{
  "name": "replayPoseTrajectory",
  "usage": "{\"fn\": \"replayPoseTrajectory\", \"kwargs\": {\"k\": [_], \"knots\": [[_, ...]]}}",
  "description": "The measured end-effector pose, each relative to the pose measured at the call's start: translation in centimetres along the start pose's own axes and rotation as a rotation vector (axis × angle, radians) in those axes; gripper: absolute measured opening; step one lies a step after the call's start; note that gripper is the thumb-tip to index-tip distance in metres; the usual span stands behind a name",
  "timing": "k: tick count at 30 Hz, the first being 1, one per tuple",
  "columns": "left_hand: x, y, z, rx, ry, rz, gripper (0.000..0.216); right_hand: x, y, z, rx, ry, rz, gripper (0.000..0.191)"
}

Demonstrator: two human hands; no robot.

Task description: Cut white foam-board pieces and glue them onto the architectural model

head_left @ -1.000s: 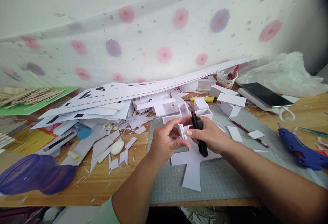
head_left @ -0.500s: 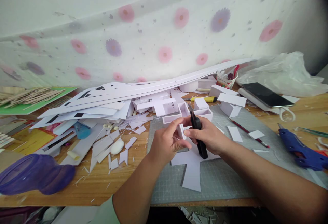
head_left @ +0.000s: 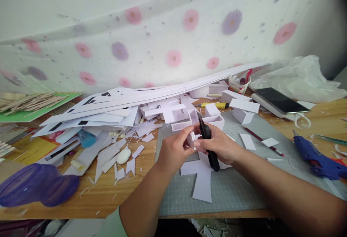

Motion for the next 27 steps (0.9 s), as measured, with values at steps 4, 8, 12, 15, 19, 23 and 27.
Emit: {"fn": "replayPoseTrajectory", "kwargs": {"k": [4, 8, 12, 15, 19, 23, 27], "knots": [[0.0, -0.3, 0.5, -0.11, 0.056, 0.022, 0.055, -0.1, 0.1, 0.5, -0.077, 0.022, -0.001, 0.038], [-0.1, -0.9, 1.4, -0.141, 0.135, 0.084, 0.053, -0.1, 0.9, 0.5, -0.131, 0.029, -0.071, 0.035], [-0.2, -0.9, 1.9, -0.006, 0.174, 0.098, 0.063, -0.2, 0.7, 0.3, -0.126, 0.022, -0.058, 0.039], [-0.2, -0.7, 2.2, 0.043, 0.192, 0.069, 0.065, -0.3, 0.2, 0.3, -0.093, 0.019, -0.049, 0.039], [-0.2, -1.4, 2.8, -0.011, 0.248, 0.115, 0.05, -0.4, -0.2, 0.3, -0.076, 0.011, -0.057, 0.042], [-0.2, -2.8, 3.0, 0.01, 0.284, 0.218, 0.049, -0.5, 0.0, 0.5, -0.057, 0.003, -0.086, 0.042], [-0.4, -3.3, 3.0, 0.042, 0.271, 0.236, 0.047, -0.4, 0.2, 0.4, -0.04, -0.008, -0.101, 0.042]]}}
Point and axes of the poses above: each hand's wrist, its own x-axis away from the middle knuckle, its own y-axis out of the palm, z = x × y, the point moved 10 cm from there along -x, towards the middle knuckle, and after that the axes turned 8 degrees about y, right-handed, at the moved point
